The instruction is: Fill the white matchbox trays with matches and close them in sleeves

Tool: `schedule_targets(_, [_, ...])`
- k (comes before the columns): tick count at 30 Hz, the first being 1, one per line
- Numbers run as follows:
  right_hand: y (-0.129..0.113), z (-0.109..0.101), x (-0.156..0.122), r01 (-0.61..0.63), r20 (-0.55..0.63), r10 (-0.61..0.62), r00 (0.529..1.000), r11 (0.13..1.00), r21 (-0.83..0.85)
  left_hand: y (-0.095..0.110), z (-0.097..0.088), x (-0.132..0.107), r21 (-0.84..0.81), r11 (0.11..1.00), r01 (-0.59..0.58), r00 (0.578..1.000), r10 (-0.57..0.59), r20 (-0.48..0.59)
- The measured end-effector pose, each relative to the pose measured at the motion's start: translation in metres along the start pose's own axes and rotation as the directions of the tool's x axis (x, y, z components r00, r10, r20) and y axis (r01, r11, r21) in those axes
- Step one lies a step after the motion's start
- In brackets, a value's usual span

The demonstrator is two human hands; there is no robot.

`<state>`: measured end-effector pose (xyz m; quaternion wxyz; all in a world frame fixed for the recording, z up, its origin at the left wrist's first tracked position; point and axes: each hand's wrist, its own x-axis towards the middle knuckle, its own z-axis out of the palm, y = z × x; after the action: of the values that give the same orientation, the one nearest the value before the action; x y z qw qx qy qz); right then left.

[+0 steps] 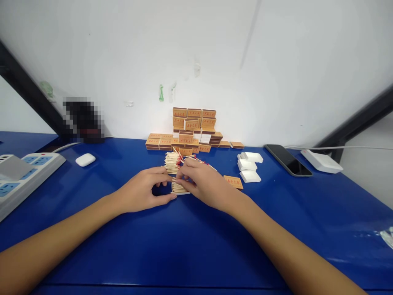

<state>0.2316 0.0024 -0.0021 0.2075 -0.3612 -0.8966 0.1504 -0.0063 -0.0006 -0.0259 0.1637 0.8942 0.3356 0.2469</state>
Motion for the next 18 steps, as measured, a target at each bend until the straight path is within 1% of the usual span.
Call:
schedule_targets(3, [0.002, -0.001, -0.001, 0.014, 0.087, -0.006, 0.996, 0.996, -0.086, 0.0, 0.0, 0.0, -0.003, 1.0, 0.003, 1.0, -0.003, -0.002])
schedule_targets(5, [0.002, 0.0, -0.001, 0.017, 0.104, -0.007, 0.995, 0.995, -0.101, 0.001, -0.001, 0.0, -0.005, 1.0, -0.004, 1.0, 0.004, -0.003])
schedule_targets(6, [0.003, 0.001, -0.001, 0.017, 0.094, -0.008, 0.996, 0.996, -0.092, 0.001, -0.001, 0.0, -0.006, 1.0, -0.009, 1.0, 0.009, -0.005])
schedule_targets(10, [0.001, 0.006, 0.0, 0.008, -0.006, -0.007, 1.0, 1.0, 0.014, 0.001, -0.001, 0.0, -0.003, 1.0, -0.009, 1.0, 0.009, -0.007])
schedule_targets(12, [0.001, 0.008, 0.001, -0.008, -0.01, 0.009, 1.0, 0.999, 0.04, 0.001, -0.001, 0.0, 0.002, 1.0, -0.007, 1.0, 0.007, -0.003])
schedule_targets(15, [0.002, 0.009, 0.001, -0.029, 0.018, 0.029, 0.999, 0.999, 0.023, 0.0, -0.001, 0.0, -0.005, 1.0, -0.002, 1.0, 0.002, -0.007])
schedule_targets(18, [0.002, 0.004, 0.0, -0.03, -0.012, 0.031, 0.999, 0.999, 0.025, 0.0, 0.0, 0.0, -0.015, 1.0, -0.016, 1.0, 0.016, -0.016])
